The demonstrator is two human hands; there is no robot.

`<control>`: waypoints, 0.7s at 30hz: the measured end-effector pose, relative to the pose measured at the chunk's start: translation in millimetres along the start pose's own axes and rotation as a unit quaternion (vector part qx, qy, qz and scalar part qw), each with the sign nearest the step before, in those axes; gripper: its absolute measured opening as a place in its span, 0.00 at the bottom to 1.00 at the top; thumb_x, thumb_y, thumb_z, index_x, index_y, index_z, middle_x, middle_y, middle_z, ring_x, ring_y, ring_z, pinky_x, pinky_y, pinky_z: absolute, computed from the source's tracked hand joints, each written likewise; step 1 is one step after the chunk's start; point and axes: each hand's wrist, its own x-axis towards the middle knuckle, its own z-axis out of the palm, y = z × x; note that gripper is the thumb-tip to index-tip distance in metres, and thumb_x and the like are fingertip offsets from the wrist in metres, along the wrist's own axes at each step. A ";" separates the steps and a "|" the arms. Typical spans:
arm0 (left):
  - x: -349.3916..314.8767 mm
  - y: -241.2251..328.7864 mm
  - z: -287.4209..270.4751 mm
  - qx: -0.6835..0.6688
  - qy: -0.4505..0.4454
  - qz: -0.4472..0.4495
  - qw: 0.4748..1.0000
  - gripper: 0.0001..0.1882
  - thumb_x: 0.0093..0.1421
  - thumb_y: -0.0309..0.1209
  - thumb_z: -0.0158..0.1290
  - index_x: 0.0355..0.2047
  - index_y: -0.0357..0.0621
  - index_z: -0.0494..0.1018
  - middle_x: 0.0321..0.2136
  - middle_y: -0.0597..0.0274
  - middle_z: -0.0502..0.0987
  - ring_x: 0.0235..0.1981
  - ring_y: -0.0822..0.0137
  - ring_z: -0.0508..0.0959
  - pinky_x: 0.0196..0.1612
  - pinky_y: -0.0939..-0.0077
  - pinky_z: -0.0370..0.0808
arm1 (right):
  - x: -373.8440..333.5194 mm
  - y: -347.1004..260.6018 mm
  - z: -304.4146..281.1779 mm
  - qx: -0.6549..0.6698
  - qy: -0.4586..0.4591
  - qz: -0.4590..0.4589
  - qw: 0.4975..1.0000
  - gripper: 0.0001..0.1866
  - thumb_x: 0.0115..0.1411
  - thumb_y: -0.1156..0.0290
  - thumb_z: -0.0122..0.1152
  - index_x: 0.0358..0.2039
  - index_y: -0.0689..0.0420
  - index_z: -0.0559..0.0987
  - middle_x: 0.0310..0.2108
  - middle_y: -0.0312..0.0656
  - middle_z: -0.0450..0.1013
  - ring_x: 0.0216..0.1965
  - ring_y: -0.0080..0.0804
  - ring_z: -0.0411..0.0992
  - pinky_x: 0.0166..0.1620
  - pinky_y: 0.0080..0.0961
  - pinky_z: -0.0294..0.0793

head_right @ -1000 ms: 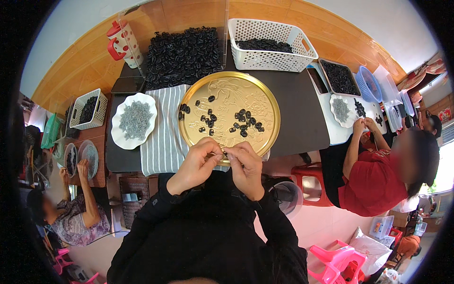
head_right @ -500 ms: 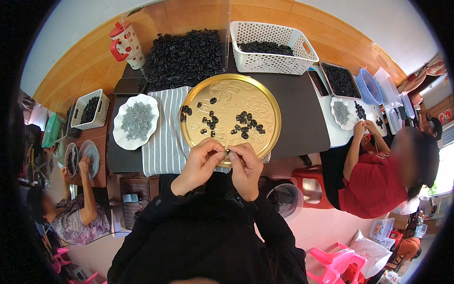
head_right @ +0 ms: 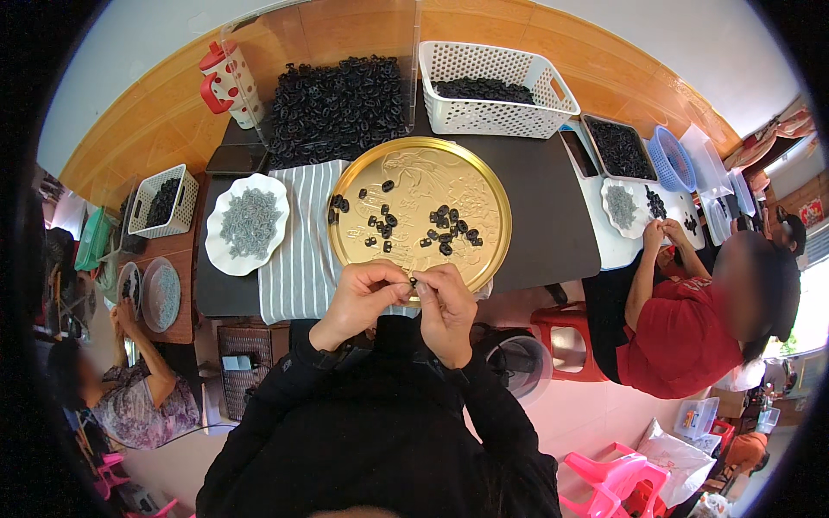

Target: The person assembles small plastic components by hand, fitting the pieces together and picking up parts from a tray.

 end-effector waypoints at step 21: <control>-9.8 -17.0 5.3 -0.107 0.115 0.062 0.986 0.08 0.54 0.15 0.56 0.35 0.31 0.77 0.33 0.60 0.76 0.35 0.73 0.75 0.41 0.80 0.73 | -15.2 1.7 26.4 0.215 0.087 0.157 0.960 0.05 0.58 0.83 0.57 0.36 0.65 0.74 0.32 0.34 0.72 0.33 0.15 0.69 0.38 0.14 0.69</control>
